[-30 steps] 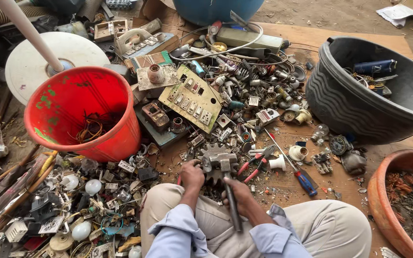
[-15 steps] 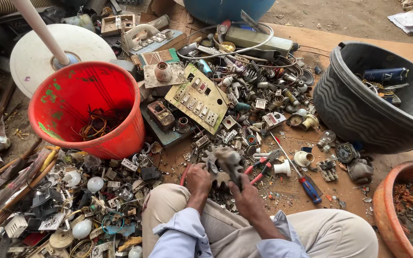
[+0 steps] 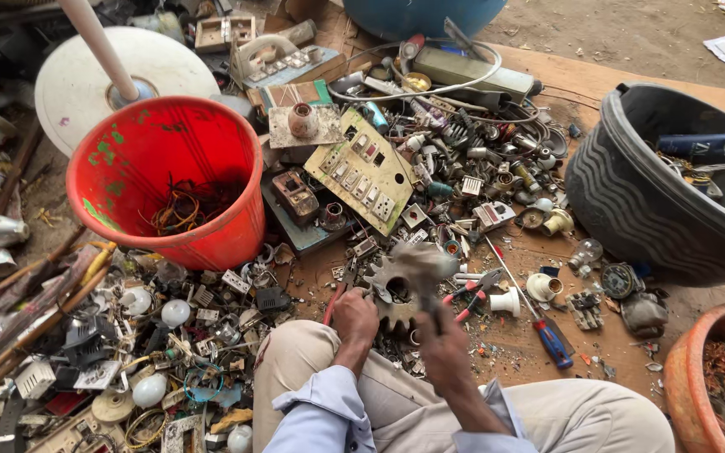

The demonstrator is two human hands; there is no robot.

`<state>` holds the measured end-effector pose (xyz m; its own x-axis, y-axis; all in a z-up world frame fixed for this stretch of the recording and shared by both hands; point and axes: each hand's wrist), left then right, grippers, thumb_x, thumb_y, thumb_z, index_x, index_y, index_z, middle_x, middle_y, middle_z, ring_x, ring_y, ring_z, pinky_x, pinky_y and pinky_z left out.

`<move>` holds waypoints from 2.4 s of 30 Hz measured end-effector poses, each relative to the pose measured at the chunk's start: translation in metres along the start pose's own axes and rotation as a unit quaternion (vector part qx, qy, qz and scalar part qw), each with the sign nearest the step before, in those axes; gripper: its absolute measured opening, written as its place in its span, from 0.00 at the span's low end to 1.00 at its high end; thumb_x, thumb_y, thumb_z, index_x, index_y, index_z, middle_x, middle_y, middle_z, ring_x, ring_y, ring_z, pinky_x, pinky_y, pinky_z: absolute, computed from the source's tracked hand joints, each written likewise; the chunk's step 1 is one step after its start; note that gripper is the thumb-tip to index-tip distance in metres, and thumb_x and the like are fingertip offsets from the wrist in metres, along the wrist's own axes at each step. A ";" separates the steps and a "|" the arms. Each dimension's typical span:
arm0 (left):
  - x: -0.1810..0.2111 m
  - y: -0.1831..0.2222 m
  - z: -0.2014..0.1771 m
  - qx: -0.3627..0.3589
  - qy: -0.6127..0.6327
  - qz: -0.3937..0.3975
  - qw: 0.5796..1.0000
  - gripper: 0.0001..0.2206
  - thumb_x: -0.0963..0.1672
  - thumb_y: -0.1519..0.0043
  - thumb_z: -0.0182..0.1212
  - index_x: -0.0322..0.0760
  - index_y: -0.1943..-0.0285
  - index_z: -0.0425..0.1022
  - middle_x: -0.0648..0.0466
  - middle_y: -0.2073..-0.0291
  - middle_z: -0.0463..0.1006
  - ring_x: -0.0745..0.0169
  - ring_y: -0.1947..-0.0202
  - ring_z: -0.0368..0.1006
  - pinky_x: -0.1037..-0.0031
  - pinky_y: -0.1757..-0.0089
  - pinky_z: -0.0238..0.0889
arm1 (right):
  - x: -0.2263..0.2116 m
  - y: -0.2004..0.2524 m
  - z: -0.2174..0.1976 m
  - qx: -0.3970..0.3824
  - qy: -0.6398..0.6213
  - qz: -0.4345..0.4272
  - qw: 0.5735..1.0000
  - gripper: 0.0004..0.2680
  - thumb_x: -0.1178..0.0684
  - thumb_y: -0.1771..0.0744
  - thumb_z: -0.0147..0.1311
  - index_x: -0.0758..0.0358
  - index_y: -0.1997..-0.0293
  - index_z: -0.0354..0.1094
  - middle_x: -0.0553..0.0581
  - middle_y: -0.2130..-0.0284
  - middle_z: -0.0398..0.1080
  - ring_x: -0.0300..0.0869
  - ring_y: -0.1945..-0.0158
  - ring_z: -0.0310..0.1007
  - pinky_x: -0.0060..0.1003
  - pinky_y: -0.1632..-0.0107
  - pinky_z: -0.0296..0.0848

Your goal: The person sits on the ground amidst a pile of electronic scrap and uses a hammer and pliers to dismantle a metal gear. They repeatedly strike the gear with the hammer to break off pieces and use pliers to pull at components.

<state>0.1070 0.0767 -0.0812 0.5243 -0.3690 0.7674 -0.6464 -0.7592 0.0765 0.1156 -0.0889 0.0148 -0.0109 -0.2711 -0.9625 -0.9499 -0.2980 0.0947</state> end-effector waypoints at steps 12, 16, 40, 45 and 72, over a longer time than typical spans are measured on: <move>-0.015 -0.023 0.022 -0.004 0.039 0.007 0.999 0.07 0.40 0.44 0.59 0.34 0.62 0.83 0.40 0.67 0.82 0.40 0.64 0.81 0.57 0.58 0.73 | 0.028 -0.017 0.003 -0.040 0.346 -0.043 0.936 0.17 0.44 0.30 0.53 0.68 0.40 0.64 0.71 0.70 0.72 0.59 0.71 0.75 0.51 0.65 0.71; -0.016 -0.011 0.012 0.003 0.034 0.037 0.999 0.07 0.41 0.44 0.61 0.34 0.63 0.84 0.39 0.67 0.83 0.40 0.63 0.79 0.56 0.57 0.72 | -0.009 0.004 -0.008 0.027 0.170 0.020 0.985 0.14 0.47 0.33 0.51 0.63 0.45 0.68 0.66 0.78 0.71 0.46 0.76 0.71 0.43 0.71 0.69; -0.015 -0.007 0.015 0.011 0.029 -0.018 0.999 0.11 0.39 0.46 0.62 0.34 0.56 0.84 0.38 0.57 0.80 0.40 0.58 0.77 0.60 0.53 0.70 | 0.005 0.009 0.006 0.025 0.025 -0.044 0.998 0.12 0.48 0.33 0.53 0.59 0.47 0.65 0.48 0.78 0.69 0.33 0.80 0.66 0.31 0.79 0.68; -0.009 0.001 -0.002 0.032 0.082 -0.016 0.996 0.09 0.39 0.45 0.66 0.33 0.56 0.83 0.40 0.60 0.82 0.44 0.60 0.79 0.63 0.55 0.71 | 0.045 -0.012 0.012 -0.052 -0.112 0.290 0.949 0.11 0.41 0.31 0.48 0.58 0.56 0.64 0.54 0.79 0.65 0.41 0.84 0.62 0.38 0.82 0.63; 0.020 0.030 -0.038 -0.264 0.323 0.129 0.900 0.08 0.36 0.38 0.60 0.30 0.54 0.84 0.48 0.62 0.83 0.61 0.64 0.78 0.74 0.63 0.73 | 0.085 -0.034 0.001 -0.143 -0.531 0.258 0.794 0.10 0.54 0.29 0.38 0.66 0.55 0.69 0.62 0.67 0.76 0.49 0.68 0.76 0.45 0.63 0.76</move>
<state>0.0774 0.0665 -0.0393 -0.0025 0.0209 0.9998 -0.9628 -0.2701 0.0032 0.1465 -0.1009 -0.0706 -0.7781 0.4549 -0.4333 -0.6244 -0.6357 0.4538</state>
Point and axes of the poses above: each hand's wrist, its own y-axis away from the middle knuckle, its own z-axis out of the palm, x = y × z
